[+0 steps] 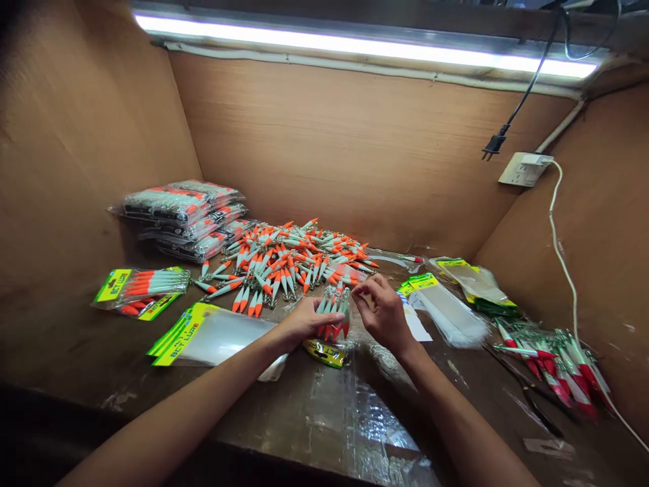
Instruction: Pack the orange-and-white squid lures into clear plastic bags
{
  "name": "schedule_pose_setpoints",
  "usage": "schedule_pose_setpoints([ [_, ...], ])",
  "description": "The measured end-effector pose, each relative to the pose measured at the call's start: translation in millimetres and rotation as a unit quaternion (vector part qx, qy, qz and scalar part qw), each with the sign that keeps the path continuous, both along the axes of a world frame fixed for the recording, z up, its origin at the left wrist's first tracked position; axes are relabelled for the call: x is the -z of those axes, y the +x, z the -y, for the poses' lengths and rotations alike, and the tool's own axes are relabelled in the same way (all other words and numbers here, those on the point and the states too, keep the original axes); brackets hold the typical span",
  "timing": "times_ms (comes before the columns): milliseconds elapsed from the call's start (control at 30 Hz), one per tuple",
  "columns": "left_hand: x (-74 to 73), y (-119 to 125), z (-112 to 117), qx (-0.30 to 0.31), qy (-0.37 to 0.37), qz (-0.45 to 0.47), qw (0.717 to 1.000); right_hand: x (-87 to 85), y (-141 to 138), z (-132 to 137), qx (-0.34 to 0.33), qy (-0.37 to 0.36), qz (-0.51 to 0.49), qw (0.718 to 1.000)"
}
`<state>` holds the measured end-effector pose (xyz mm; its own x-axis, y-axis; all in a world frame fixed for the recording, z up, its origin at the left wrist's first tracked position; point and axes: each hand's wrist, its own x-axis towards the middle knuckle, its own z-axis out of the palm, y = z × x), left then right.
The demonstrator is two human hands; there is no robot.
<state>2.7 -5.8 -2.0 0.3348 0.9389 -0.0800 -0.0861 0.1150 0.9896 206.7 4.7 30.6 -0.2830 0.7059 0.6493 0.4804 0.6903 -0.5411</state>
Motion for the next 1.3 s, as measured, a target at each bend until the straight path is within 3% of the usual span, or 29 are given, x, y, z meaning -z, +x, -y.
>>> schedule_pose_setpoints([
  [67,-3.3,-2.2,0.5,0.008,0.002,-0.008,1.0,-8.6,4.6,2.1,-0.009,0.079,0.063,0.995],
  [133,-5.9,-5.2,0.4,0.026,-0.003,-0.021,0.999,-14.3,8.8,1.9,-0.056,0.101,0.114,0.987],
  [233,-7.5,-8.8,-0.8,0.054,-0.012,-0.02,0.998,-14.5,13.6,-2.3,-0.103,0.056,0.146,0.982],
  [467,-2.4,-10.2,-2.7,0.052,-0.036,-0.041,0.997,-6.1,18.8,-11.5,-0.108,-0.088,0.099,0.985],
  [800,-0.7,-10.3,-0.2,0.087,-0.117,0.015,0.989,-11.8,11.6,-4.2,-0.093,-0.059,0.037,0.993],
  [967,-2.5,-10.6,0.7,0.1,-0.059,0.013,0.993,-15.6,10.6,-1.1,-0.081,-0.057,0.031,0.995],
  [1067,-2.5,-9.5,-0.5,0.069,-0.026,-0.002,0.997,-16.0,6.5,0.2,-0.049,-0.053,-0.013,0.997],
  [1167,-1.4,-7.4,-3.8,-0.008,0.001,0.01,1.0,-8.5,-1.7,-1.2,0.031,-0.056,-0.114,0.991],
  [1233,-0.7,-6.2,-6.3,-0.062,0.017,0.018,0.998,2.0,-9.3,-4.0,0.048,-0.117,-0.162,0.979],
  [1300,-0.3,-5.3,-7.9,-0.095,0.044,0.011,0.994,14.5,-17.6,-6.9,0.0,-0.228,-0.177,0.957],
])
